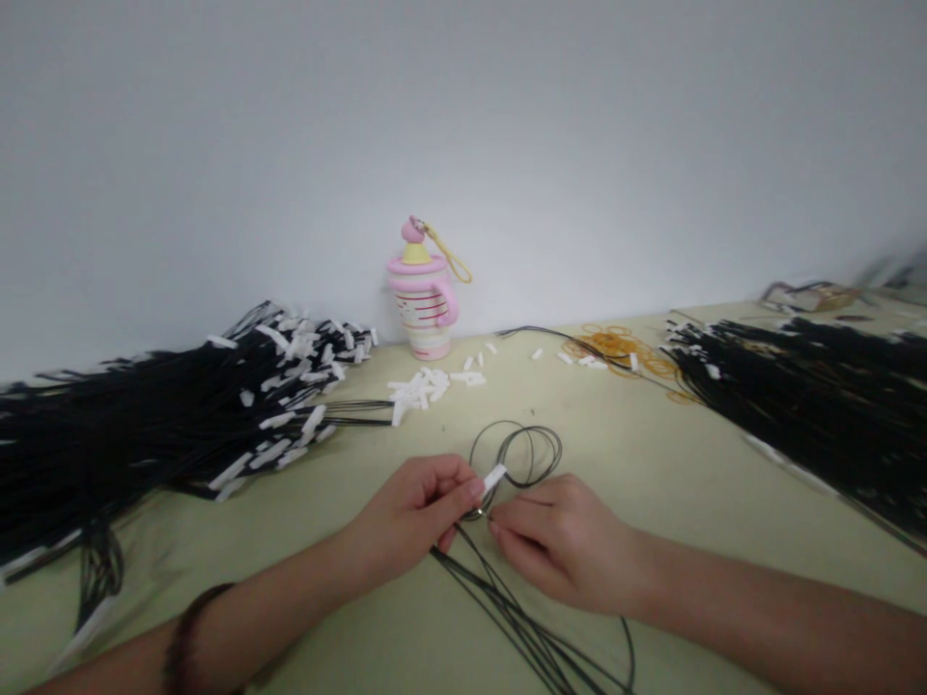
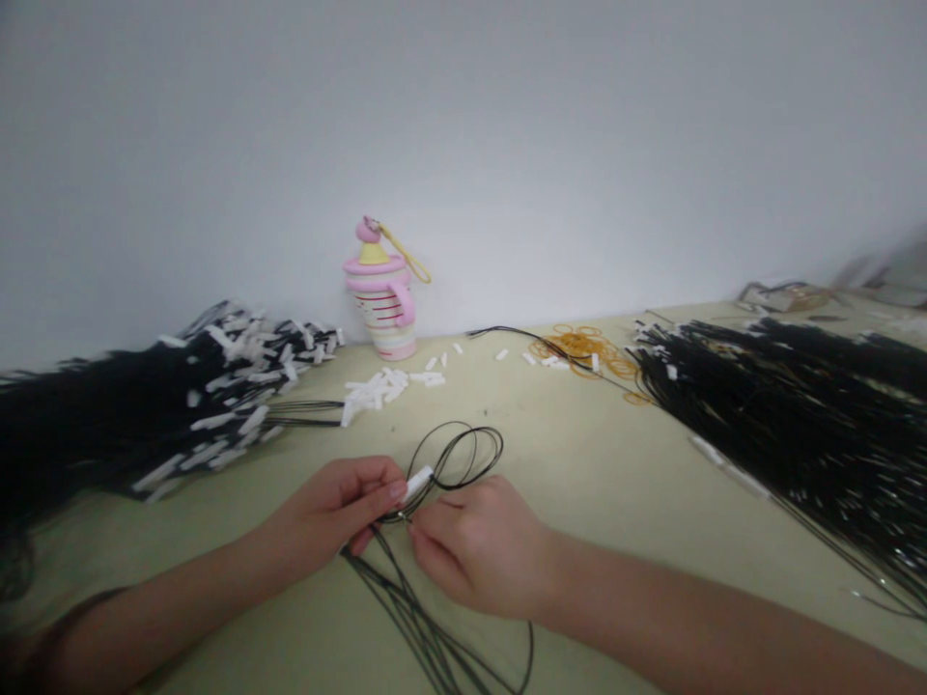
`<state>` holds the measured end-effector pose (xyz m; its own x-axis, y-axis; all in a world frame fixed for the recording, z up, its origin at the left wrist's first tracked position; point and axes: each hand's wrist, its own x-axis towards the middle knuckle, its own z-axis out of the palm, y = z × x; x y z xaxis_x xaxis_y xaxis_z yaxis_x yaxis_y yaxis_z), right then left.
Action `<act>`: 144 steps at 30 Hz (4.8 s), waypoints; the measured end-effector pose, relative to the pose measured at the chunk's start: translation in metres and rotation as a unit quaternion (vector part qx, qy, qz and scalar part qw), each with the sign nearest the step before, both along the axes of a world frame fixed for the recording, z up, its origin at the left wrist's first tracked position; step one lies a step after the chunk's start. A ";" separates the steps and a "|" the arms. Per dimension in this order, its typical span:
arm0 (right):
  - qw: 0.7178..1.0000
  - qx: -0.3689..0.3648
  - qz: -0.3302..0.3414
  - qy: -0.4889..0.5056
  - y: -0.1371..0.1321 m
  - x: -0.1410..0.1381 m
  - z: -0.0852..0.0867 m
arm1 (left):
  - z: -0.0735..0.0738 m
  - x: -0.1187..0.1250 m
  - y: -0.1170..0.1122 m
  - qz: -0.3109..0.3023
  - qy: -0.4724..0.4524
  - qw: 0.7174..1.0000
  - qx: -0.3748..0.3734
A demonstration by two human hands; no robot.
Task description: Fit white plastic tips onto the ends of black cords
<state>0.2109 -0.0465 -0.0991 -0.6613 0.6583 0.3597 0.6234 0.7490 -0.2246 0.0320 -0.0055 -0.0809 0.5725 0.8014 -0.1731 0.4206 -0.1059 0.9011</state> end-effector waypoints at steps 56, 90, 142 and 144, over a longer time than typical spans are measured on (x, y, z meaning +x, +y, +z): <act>0.993 -0.064 -0.080 0.055 0.001 -0.001 0.001 | 0.000 0.001 0.000 0.005 -0.017 1.000 -0.009; 0.991 -0.095 -0.077 0.052 0.003 -0.001 0.000 | -0.004 -0.001 -0.001 -0.015 -0.010 1.000 0.017; 0.995 -0.074 -0.062 0.038 0.002 -0.001 0.000 | -0.003 0.000 -0.002 -0.013 -0.015 1.000 0.013; 0.995 -0.074 -0.061 0.041 0.002 -0.002 0.001 | -0.004 0.000 -0.002 -0.010 -0.015 1.000 0.014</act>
<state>0.2093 -0.0444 -0.0982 -0.5458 0.7815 0.3024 0.6820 0.6240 -0.3815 0.0318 -0.0080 -0.0844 0.5930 0.7940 -0.1340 0.3910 -0.1385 0.9099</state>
